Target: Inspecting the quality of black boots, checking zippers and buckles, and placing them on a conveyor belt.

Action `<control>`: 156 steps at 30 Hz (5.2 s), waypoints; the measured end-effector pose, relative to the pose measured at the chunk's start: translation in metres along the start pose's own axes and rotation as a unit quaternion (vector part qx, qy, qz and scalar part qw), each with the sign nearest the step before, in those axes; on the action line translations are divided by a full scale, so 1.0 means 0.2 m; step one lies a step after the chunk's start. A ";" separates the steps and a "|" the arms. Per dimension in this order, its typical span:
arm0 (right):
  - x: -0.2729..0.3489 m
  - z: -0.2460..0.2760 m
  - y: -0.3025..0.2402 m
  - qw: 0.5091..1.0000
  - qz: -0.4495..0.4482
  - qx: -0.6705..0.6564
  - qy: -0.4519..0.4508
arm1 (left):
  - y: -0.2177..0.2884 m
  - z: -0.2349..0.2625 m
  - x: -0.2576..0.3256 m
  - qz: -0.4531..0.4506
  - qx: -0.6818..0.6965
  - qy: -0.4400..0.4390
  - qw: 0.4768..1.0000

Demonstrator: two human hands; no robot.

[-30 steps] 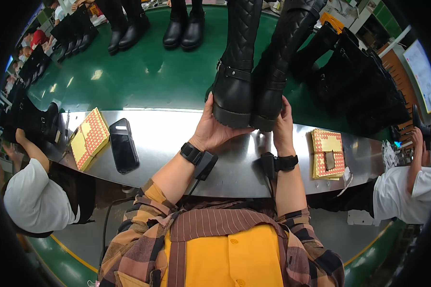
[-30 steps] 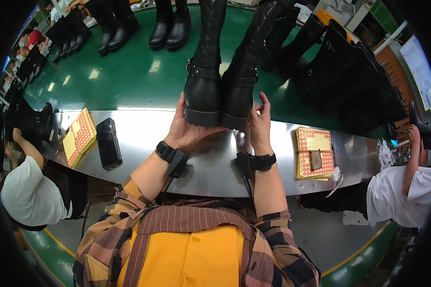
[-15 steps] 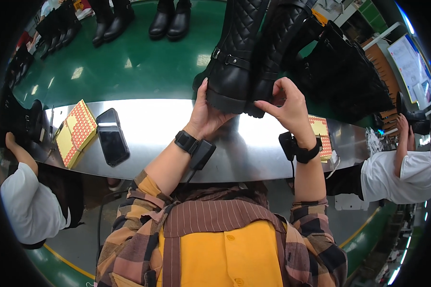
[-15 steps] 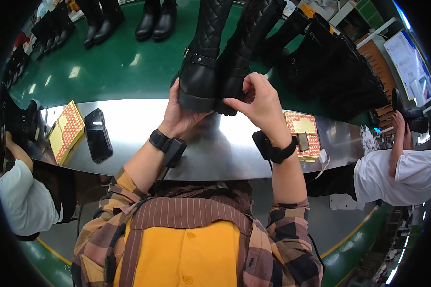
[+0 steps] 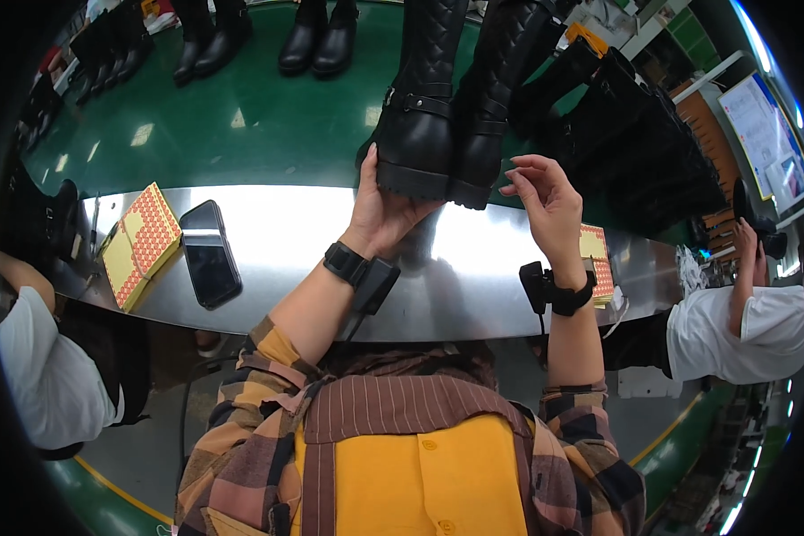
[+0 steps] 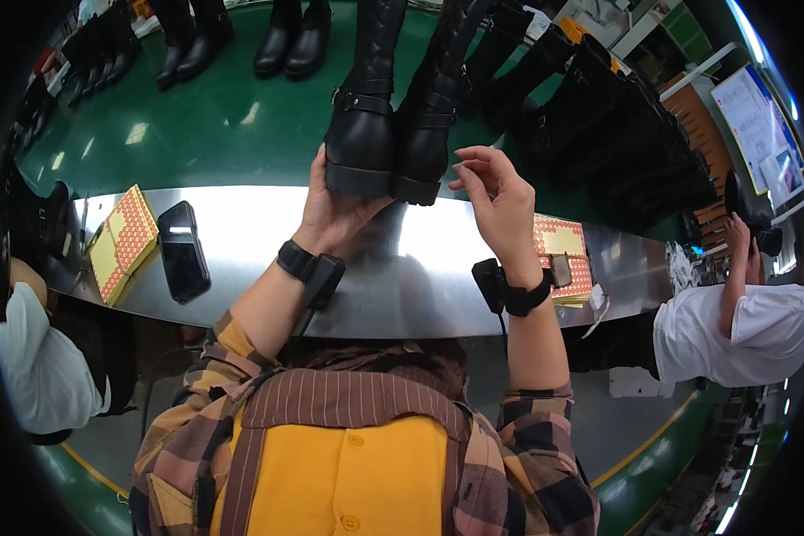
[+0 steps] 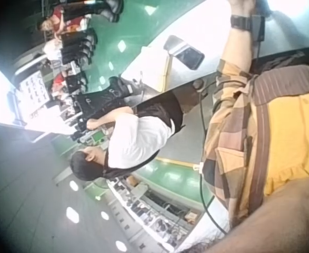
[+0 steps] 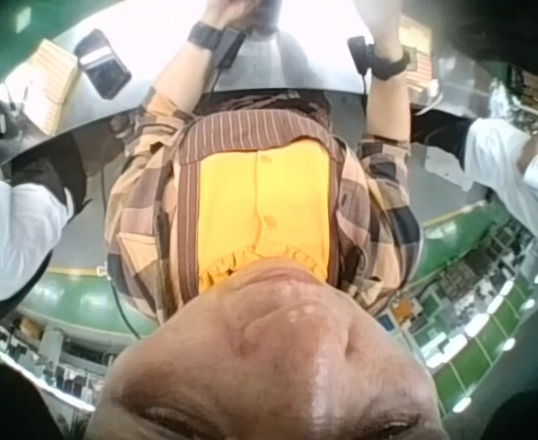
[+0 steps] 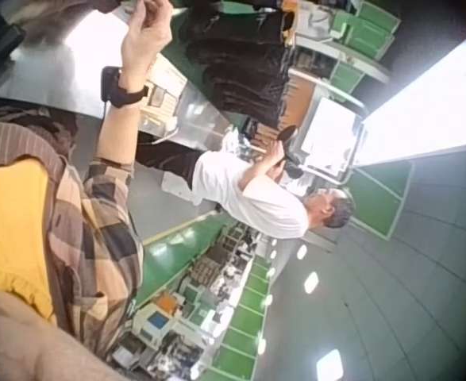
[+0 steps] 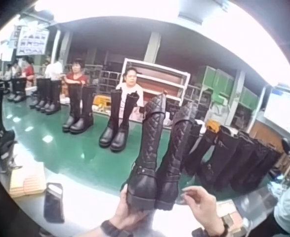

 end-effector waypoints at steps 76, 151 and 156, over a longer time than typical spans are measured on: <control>0.08 0.40 -0.12 0.978 -0.035 -0.197 -0.058 | -0.31 0.01 0.13 0.274 -0.186 -0.153 0.931; 0.68 0.21 0.45 0.940 0.038 0.316 0.120 | 0.97 0.38 -1.60 -0.072 -0.875 0.388 0.281; 0.69 0.19 0.46 0.941 0.009 0.328 0.088 | 0.96 0.50 -1.58 -0.074 -0.884 0.365 0.284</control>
Point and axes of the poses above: each hand's wrist, its own x-axis away from the middle knuckle, its own z-axis out of the back of the hand, y = z × x, the point moved 9 cm from there along -x, towards the middle knuckle, and after that the axes turned 5 degrees about x, right-handed, at the moved point
